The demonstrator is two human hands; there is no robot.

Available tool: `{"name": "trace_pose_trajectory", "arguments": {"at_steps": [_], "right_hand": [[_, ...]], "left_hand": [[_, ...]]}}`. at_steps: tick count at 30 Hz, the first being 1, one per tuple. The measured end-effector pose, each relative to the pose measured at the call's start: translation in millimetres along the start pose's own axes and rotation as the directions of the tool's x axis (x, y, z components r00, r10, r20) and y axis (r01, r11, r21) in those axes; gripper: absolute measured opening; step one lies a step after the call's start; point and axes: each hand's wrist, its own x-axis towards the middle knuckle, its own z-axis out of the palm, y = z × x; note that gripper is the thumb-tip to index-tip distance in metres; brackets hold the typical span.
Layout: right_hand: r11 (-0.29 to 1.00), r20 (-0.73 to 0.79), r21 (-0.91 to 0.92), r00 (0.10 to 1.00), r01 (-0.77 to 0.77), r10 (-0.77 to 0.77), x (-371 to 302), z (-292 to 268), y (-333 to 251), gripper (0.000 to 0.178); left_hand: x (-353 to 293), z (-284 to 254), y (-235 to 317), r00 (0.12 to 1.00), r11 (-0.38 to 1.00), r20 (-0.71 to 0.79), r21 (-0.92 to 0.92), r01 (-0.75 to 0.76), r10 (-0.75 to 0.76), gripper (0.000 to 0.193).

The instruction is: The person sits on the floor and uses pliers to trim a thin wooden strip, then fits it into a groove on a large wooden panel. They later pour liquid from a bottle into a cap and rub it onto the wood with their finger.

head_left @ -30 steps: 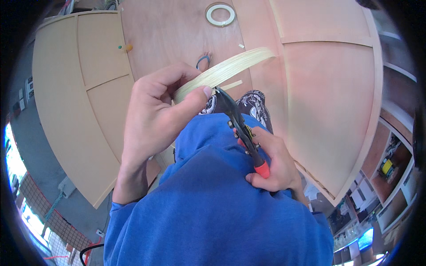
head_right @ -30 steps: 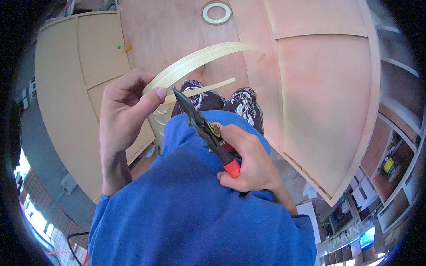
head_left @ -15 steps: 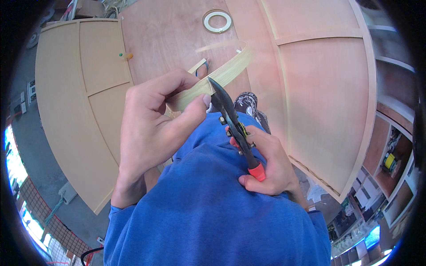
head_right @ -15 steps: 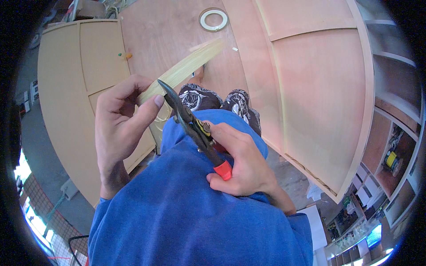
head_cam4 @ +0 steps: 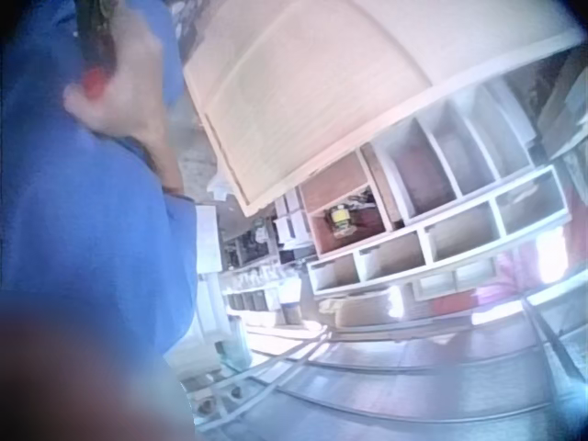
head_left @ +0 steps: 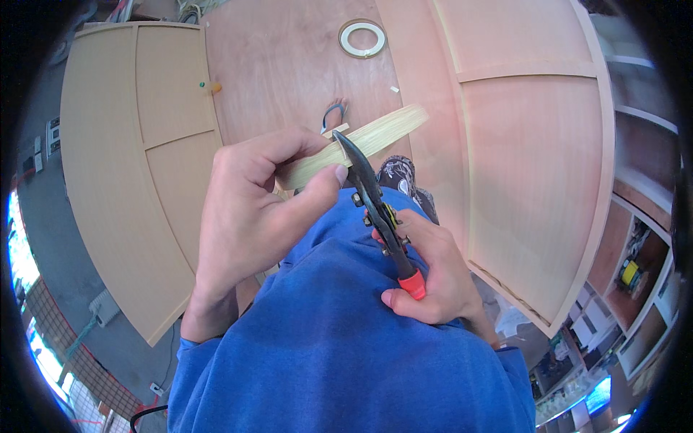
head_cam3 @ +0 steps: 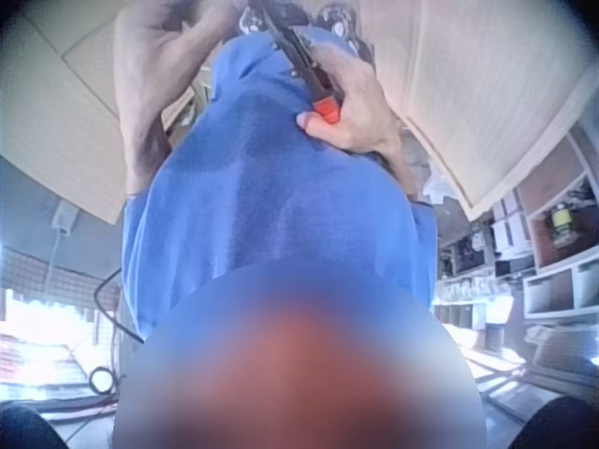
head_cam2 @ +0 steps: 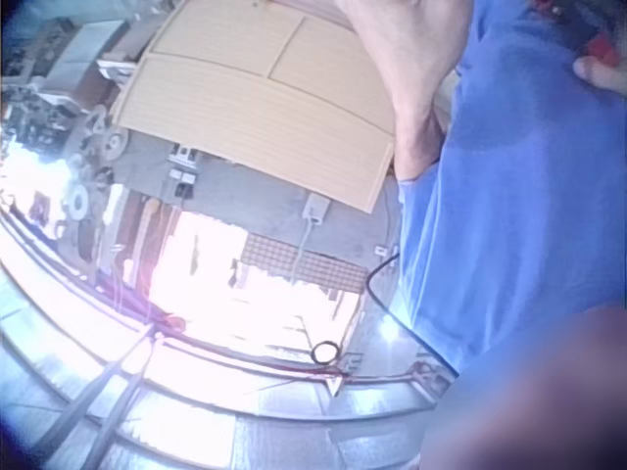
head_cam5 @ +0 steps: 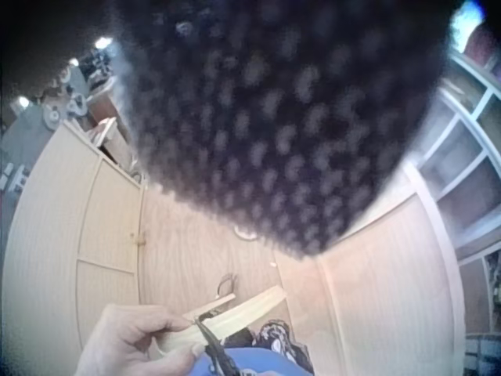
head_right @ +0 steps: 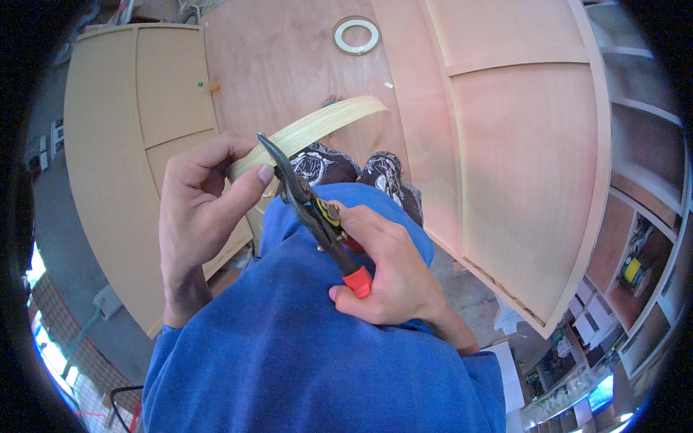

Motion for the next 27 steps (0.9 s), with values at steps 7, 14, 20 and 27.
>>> {"name": "trace_pose_trajectory", "arguments": {"at_steps": [7,14,20,27], "right_hand": [[0.996,-0.058,-0.046,0.995,0.080,-0.082,1,5,4,0.066],[0.994,-0.072,-0.084,0.995,0.067,-0.073,-1,4,10,0.064],[0.987,-0.073,-0.132,0.992,0.094,-0.105,-3,-2,15,0.059],[0.982,-0.086,-0.140,0.987,0.125,-0.137,-2,-5,17,0.055]], "left_hand": [[1,3,-4,0.991,0.993,-0.078,0.046,-0.105,0.108,0.017],[-1,9,-8,0.989,0.993,-0.097,0.034,-0.113,0.116,0.016],[0,13,-5,0.991,0.995,-0.088,0.050,-0.092,0.096,0.016],[2,14,-5,0.992,0.994,-0.086,0.065,-0.092,0.097,0.017]]}}
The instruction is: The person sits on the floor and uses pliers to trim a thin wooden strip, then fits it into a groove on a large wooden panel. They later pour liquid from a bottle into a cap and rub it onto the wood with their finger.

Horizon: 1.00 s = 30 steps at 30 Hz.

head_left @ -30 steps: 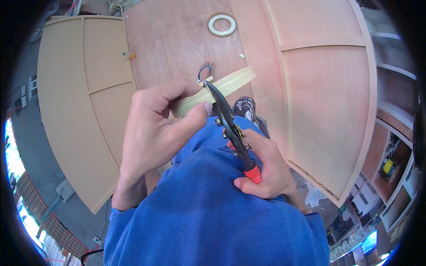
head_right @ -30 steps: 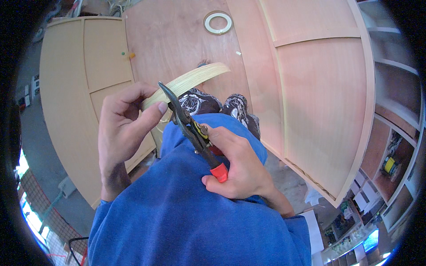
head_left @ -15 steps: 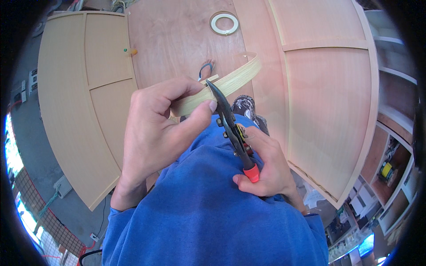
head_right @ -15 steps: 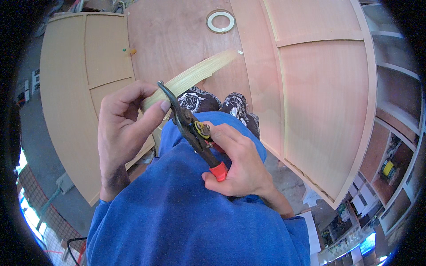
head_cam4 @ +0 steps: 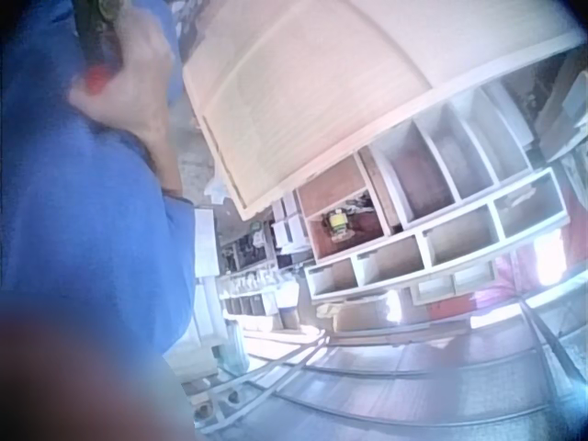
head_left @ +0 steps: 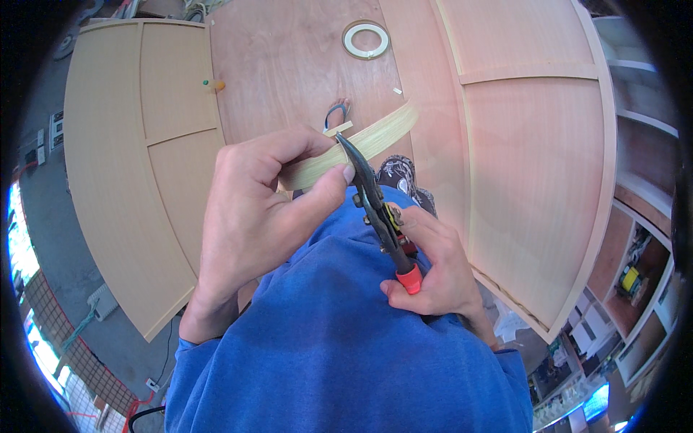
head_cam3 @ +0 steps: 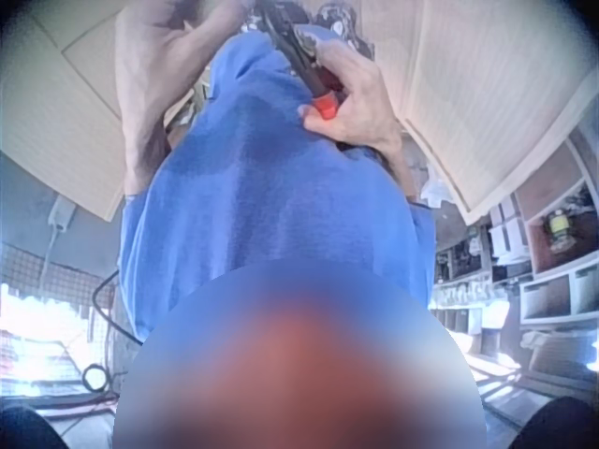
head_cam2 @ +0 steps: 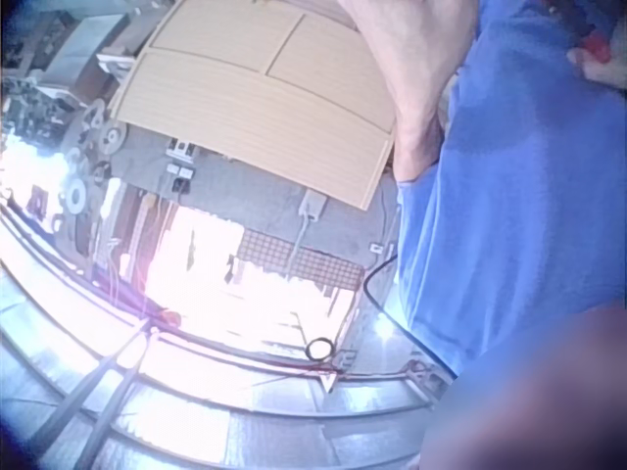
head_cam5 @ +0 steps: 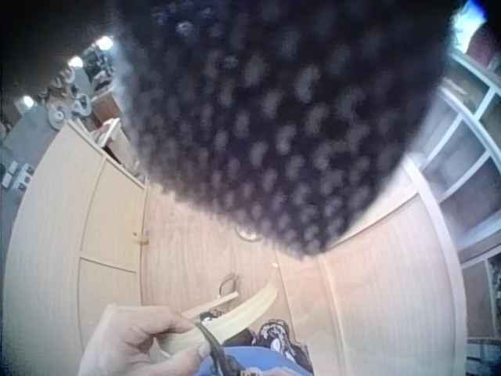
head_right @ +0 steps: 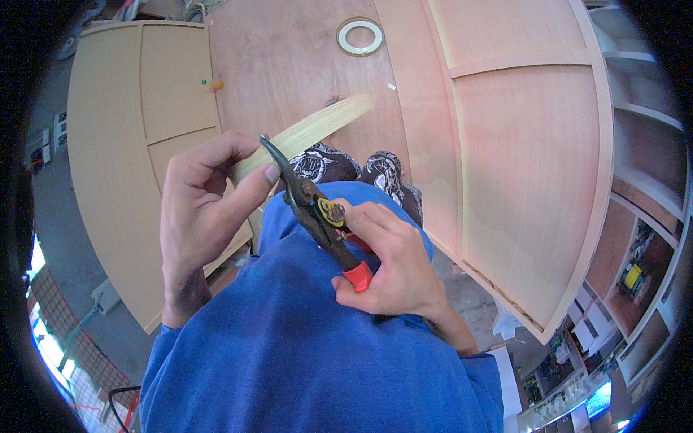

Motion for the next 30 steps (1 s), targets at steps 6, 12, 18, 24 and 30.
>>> {"name": "trace_pose_trajectory", "arguments": {"at_steps": [6,12,18,24,30], "right_hand": [[0.999,0.009,-0.034,1.000,-0.002,0.002,-1,-3,2,0.051],[0.998,-0.003,-0.055,1.000,0.009,-0.010,-2,-6,3,0.050],[0.999,-0.020,-0.042,1.000,0.014,-0.015,-3,-7,3,0.051],[0.999,-0.005,-0.042,1.000,0.014,-0.014,-4,-10,4,0.049],[0.999,-0.006,-0.038,1.000,0.011,-0.011,-5,-12,6,0.051]], "left_hand": [[1,4,0,1.000,1.000,-0.001,-0.004,0.016,-0.016,0.018],[1,8,0,1.000,1.000,-0.006,-0.009,0.016,-0.016,0.018],[2,9,2,1.000,1.000,-0.004,-0.008,0.013,-0.013,0.018],[3,10,3,1.000,1.000,0.009,-0.002,0.024,-0.024,0.017],[5,13,1,1.000,1.000,-0.002,-0.029,0.005,-0.005,0.017]]}}
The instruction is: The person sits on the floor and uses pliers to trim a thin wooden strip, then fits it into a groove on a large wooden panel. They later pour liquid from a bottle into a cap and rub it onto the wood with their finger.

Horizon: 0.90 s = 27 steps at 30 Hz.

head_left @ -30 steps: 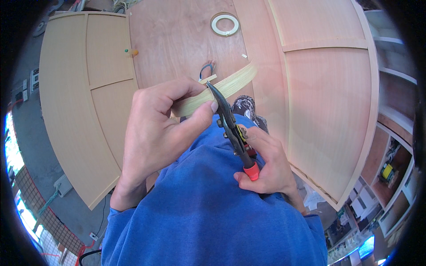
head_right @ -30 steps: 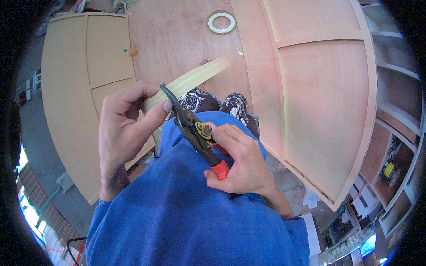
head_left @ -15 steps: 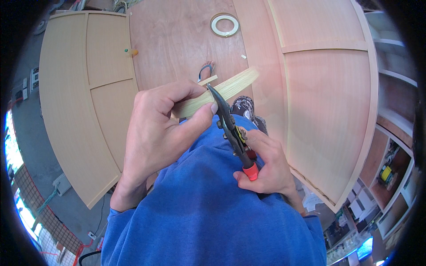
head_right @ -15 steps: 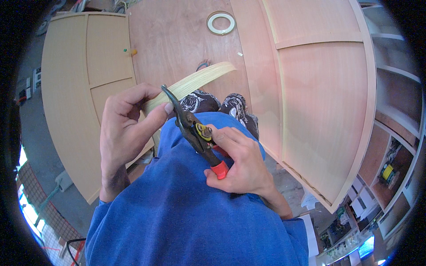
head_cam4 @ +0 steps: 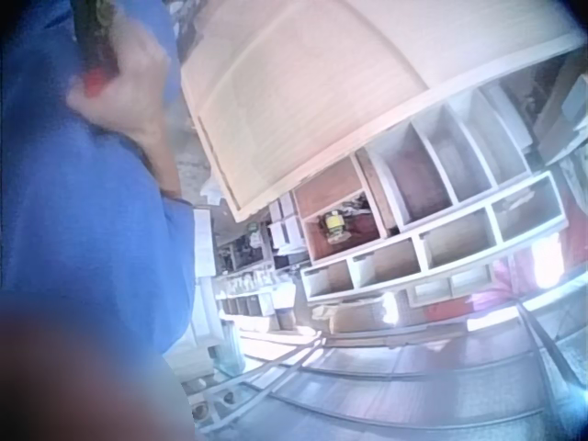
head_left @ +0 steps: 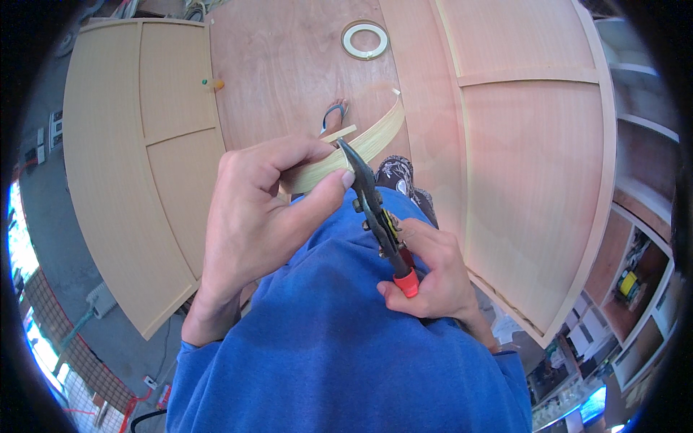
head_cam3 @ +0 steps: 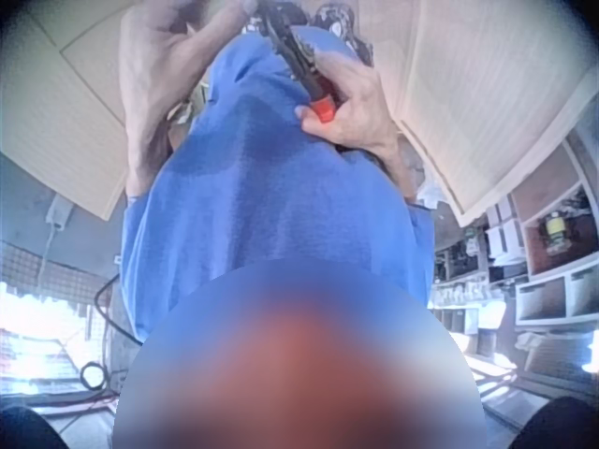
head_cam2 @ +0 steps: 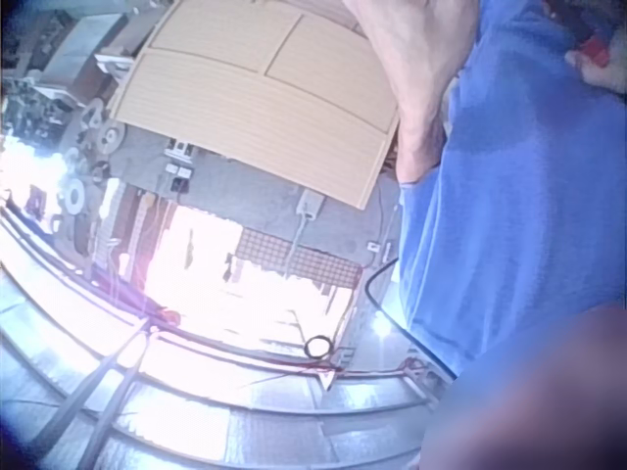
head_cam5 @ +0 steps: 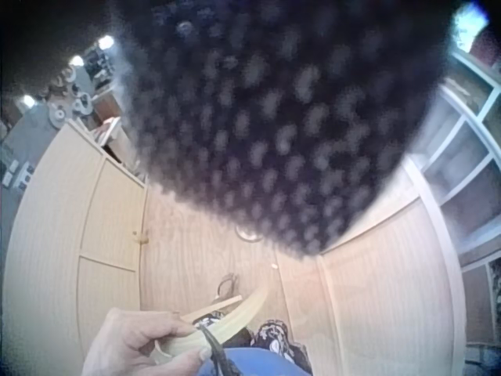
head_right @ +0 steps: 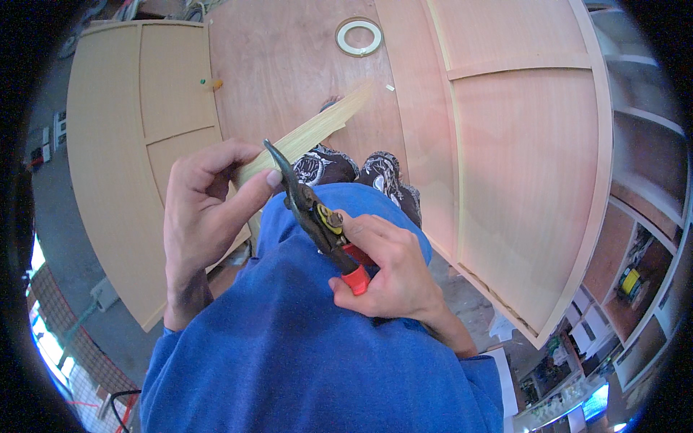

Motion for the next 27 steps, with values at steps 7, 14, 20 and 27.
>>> {"name": "trace_pose_trajectory", "arguments": {"at_steps": [7,14,20,27], "right_hand": [[1.000,-0.035,-0.007,0.999,0.022,-0.022,0,0,3,0.061],[0.998,0.002,-0.064,1.000,0.000,0.000,-1,-4,6,0.074],[0.997,-0.002,-0.071,1.000,-0.013,0.013,-2,-7,8,0.071],[0.996,0.000,-0.092,1.000,0.009,-0.009,-1,-13,11,0.070]], "left_hand": [[1,0,0,0.998,0.997,0.010,-0.041,0.061,-0.061,0.018],[5,-4,6,0.990,0.990,0.081,-0.060,0.125,-0.120,0.017],[7,-10,11,0.961,0.964,0.187,-0.130,0.230,-0.204,0.015],[11,-9,6,0.961,0.943,0.215,-0.248,0.223,-0.171,0.014]]}}
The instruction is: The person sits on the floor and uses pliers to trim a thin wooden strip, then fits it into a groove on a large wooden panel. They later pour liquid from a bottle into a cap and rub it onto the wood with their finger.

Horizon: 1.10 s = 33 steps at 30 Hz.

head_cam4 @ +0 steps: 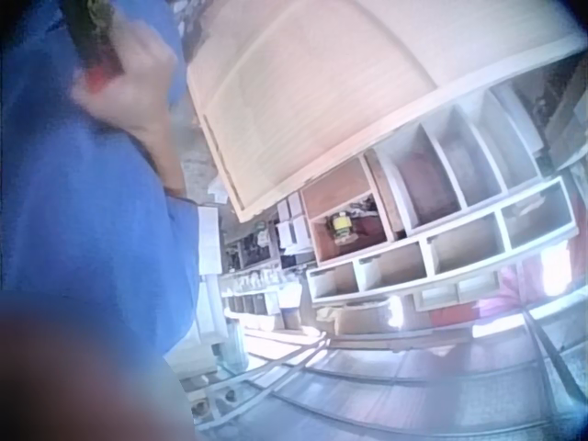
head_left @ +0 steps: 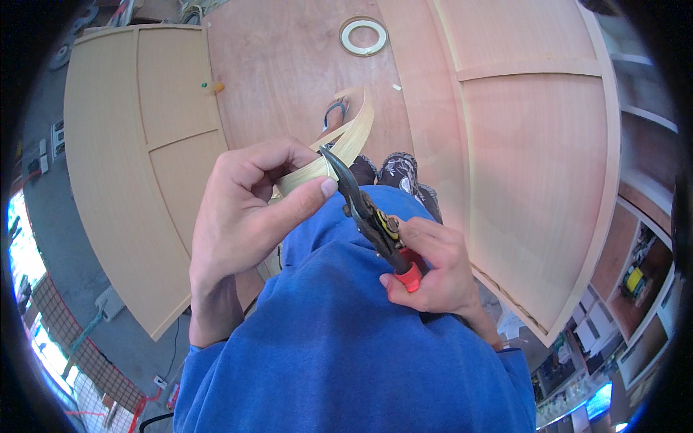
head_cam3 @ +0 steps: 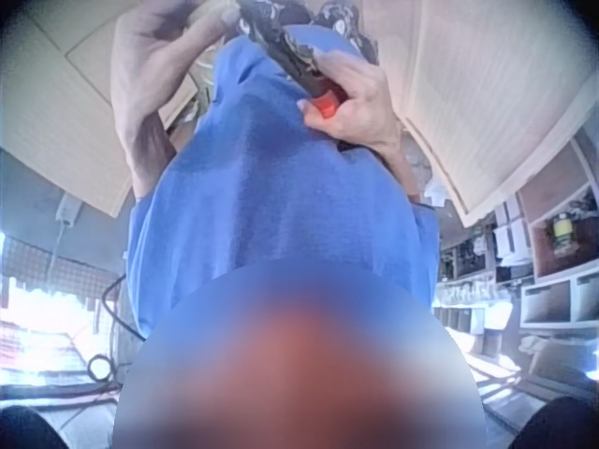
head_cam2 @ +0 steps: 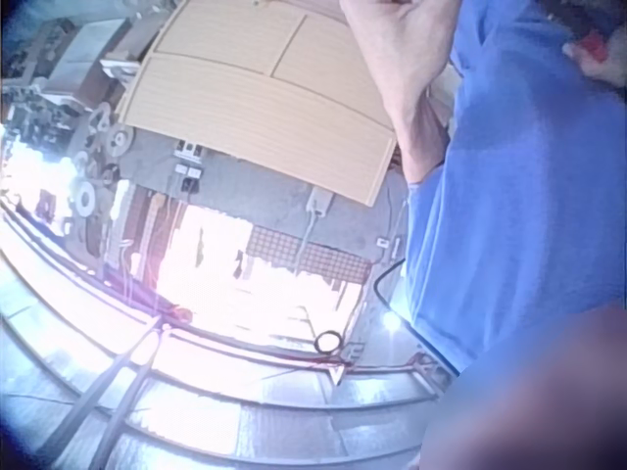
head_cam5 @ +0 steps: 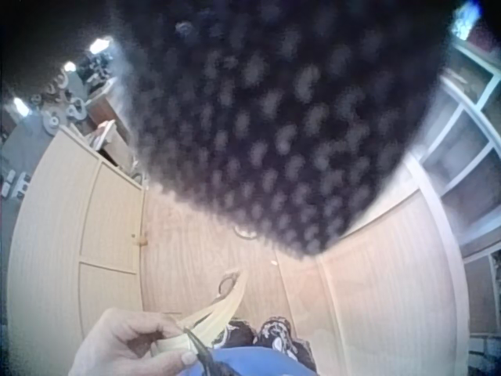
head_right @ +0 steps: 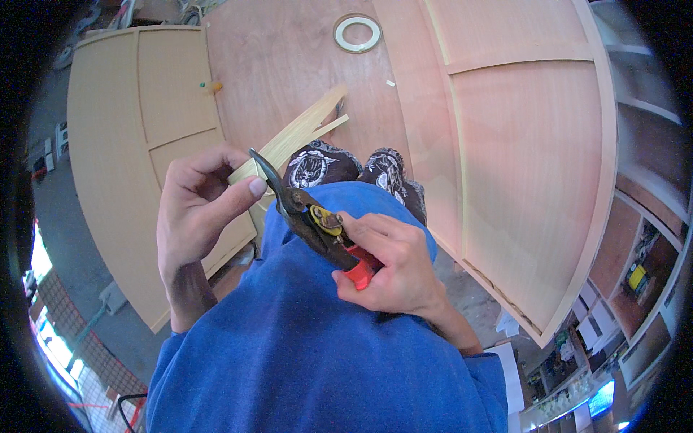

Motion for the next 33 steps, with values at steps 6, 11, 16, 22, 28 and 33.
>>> {"name": "trace_pose_trajectory", "arguments": {"at_steps": [6,11,16,22,28,33], "right_hand": [[1.000,-0.025,0.005,0.999,0.028,-0.028,0,-3,4,0.067],[0.999,-0.076,-0.012,0.996,0.037,-0.038,1,0,3,0.050],[0.988,-0.099,0.152,0.995,0.016,-0.001,-4,-10,6,0.064],[0.838,-0.201,0.498,0.909,-0.225,0.364,-17,-27,22,0.069],[0.741,-0.248,0.522,0.756,-0.423,0.606,-36,-48,39,0.065],[0.762,-0.307,0.396,0.708,-0.512,0.636,-49,-44,36,0.064]], "left_hand": [[1,-1,0,0.999,1.000,0.037,-0.009,0.002,-0.001,0.015],[1,0,-2,1.000,1.000,0.022,-0.024,-0.005,0.005,0.015],[1,3,-8,0.999,0.998,-0.052,0.070,-0.009,0.013,0.019],[16,11,-16,0.956,0.999,-0.293,-0.022,-0.043,0.035,0.032],[25,7,-14,0.943,0.987,-0.310,-0.062,-0.147,0.121,0.041],[28,11,-1,0.951,0.968,-0.218,-0.072,-0.240,0.219,0.047]]}}
